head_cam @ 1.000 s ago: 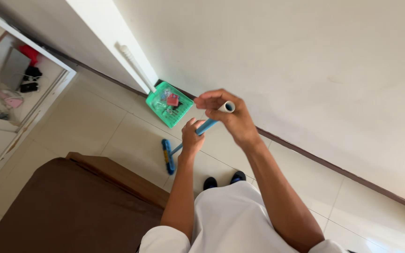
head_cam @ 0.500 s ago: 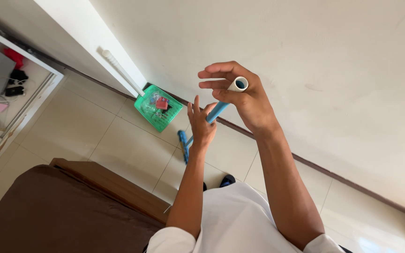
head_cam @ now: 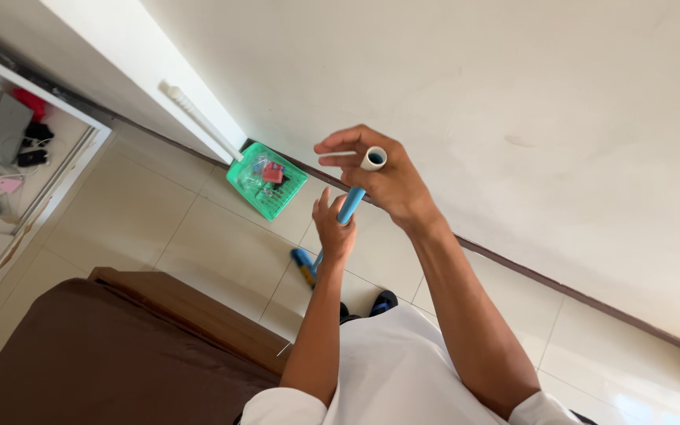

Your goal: The person is assembling a cleaning tool, specifically a mop or floor squeegee, by connecting the handle segments and attaching the head.

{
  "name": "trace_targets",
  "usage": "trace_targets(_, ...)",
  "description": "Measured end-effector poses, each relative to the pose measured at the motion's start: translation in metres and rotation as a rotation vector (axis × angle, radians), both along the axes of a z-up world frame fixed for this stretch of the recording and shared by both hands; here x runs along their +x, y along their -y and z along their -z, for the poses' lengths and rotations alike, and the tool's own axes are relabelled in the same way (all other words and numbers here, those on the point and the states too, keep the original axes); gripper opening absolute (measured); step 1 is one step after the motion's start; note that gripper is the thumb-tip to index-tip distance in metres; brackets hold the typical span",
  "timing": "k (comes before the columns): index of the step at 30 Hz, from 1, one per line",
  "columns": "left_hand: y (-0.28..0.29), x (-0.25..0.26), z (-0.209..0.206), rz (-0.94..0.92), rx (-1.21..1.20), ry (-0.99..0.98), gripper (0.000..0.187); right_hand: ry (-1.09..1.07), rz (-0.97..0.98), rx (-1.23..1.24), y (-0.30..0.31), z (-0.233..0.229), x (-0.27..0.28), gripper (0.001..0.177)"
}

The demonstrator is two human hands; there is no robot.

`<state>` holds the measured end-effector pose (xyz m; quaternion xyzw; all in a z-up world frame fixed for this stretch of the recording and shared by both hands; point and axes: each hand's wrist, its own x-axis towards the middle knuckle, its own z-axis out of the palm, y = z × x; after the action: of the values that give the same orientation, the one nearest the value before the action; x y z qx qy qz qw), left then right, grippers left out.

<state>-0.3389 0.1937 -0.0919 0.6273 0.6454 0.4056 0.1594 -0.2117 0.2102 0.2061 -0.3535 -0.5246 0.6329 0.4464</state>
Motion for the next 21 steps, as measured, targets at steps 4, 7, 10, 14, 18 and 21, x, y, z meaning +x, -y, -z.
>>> trace_targets(4, -0.012, 0.023, -0.019, 0.022, -0.001, 0.051, 0.044, 0.113, -0.020, 0.037, 0.003, -0.026, 0.010, 0.044)
trace_targets(7, -0.012, 0.030, -0.036, 0.027, -0.018, 0.106, 0.055, 0.234, -0.061, 0.067, 0.008, -0.033, 0.014, 0.048)
trace_targets(10, -0.016, 0.029, -0.055, 0.049, -0.007, 0.055, 0.050, 0.210, -0.094, 0.105, 0.006, -0.041, 0.017, 0.048)
trace_targets(14, -0.008, 0.024, -0.057, 0.015, 0.072, 0.023, 0.050, 0.117, -0.100, 0.117, 0.003, -0.046, 0.019, 0.049)
trace_targets(18, 0.006, 0.023, -0.045, -0.044, -0.021, 0.070, 0.049, 0.178, -0.080, 0.043, 0.003, -0.032, 0.016, 0.048)
trace_targets(21, 0.007, 0.032, -0.031, -0.072, -0.090, 0.131, 0.051, 0.130, -0.148, 0.046, 0.003, -0.024, 0.019, 0.047)
